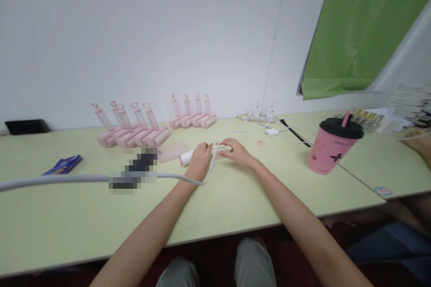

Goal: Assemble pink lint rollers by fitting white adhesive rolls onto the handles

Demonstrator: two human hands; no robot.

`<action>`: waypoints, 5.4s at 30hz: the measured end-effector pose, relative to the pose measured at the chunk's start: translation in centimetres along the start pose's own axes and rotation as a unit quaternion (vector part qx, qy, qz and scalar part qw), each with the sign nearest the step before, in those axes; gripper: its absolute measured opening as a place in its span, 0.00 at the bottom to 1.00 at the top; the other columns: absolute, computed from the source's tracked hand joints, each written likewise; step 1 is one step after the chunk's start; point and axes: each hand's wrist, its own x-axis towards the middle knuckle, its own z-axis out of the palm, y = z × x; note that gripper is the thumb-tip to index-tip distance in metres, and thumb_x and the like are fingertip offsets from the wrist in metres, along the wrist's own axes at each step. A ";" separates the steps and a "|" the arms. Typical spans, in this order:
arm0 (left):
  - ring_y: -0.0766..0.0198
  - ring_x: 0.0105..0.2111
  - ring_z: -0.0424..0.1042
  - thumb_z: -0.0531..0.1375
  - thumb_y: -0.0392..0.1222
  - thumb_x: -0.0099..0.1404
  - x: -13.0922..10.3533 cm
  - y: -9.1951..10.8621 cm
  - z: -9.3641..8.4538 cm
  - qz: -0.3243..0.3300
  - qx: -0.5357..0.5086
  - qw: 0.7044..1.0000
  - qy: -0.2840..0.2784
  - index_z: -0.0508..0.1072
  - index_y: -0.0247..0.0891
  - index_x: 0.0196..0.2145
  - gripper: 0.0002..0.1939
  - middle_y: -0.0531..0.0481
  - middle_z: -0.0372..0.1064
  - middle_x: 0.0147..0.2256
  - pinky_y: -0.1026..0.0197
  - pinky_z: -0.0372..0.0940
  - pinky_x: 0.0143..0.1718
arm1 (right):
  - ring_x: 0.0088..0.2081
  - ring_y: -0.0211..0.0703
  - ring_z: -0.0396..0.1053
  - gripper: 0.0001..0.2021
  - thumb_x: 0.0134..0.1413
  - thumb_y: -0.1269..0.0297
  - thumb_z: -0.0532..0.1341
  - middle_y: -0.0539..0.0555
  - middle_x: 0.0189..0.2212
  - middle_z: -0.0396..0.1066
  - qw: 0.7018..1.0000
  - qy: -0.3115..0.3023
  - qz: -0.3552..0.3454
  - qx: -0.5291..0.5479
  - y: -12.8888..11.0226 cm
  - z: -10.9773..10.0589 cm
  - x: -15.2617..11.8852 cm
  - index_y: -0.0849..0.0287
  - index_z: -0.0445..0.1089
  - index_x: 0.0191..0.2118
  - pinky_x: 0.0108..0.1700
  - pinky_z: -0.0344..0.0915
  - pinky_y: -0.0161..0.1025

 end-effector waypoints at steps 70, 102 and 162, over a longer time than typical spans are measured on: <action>0.63 0.33 0.67 0.39 0.51 0.68 -0.7 -0.9 -2.1 0.171 0.087 0.981 -0.030 0.53 0.36 0.55 0.24 0.44 0.63 0.36 0.65 0.61 0.29 | 0.24 0.33 0.63 0.10 0.49 0.69 0.53 0.51 0.24 0.71 0.988 -0.035 -0.073 0.129 -1.2 0.4 -0.6 0.66 0.72 0.31 0.29 0.57 0.30; 0.62 0.29 0.67 0.38 0.51 0.68 -1.0 -1.8 -2.9 0.235 0.023 0.969 -0.071 0.61 0.42 0.48 0.21 0.44 0.63 0.32 0.63 0.60 0.27 | 0.23 0.34 0.59 0.08 0.44 0.71 0.53 0.46 0.19 0.64 0.982 -0.086 0.010 0.166 -2.1 1.2 -1.0 0.63 0.70 0.26 0.26 0.54 0.29; 0.58 0.41 0.63 0.49 0.51 0.64 -0.3 -3.4 0.0 0.126 -0.040 0.989 -0.066 0.60 0.37 0.47 0.19 0.45 0.65 0.40 0.57 0.60 0.41 | 0.44 0.44 0.68 0.19 0.50 0.59 0.59 0.56 0.45 0.70 0.934 -0.059 0.069 0.345 3.0 5.2 0.3 0.58 0.67 0.48 0.50 0.63 0.45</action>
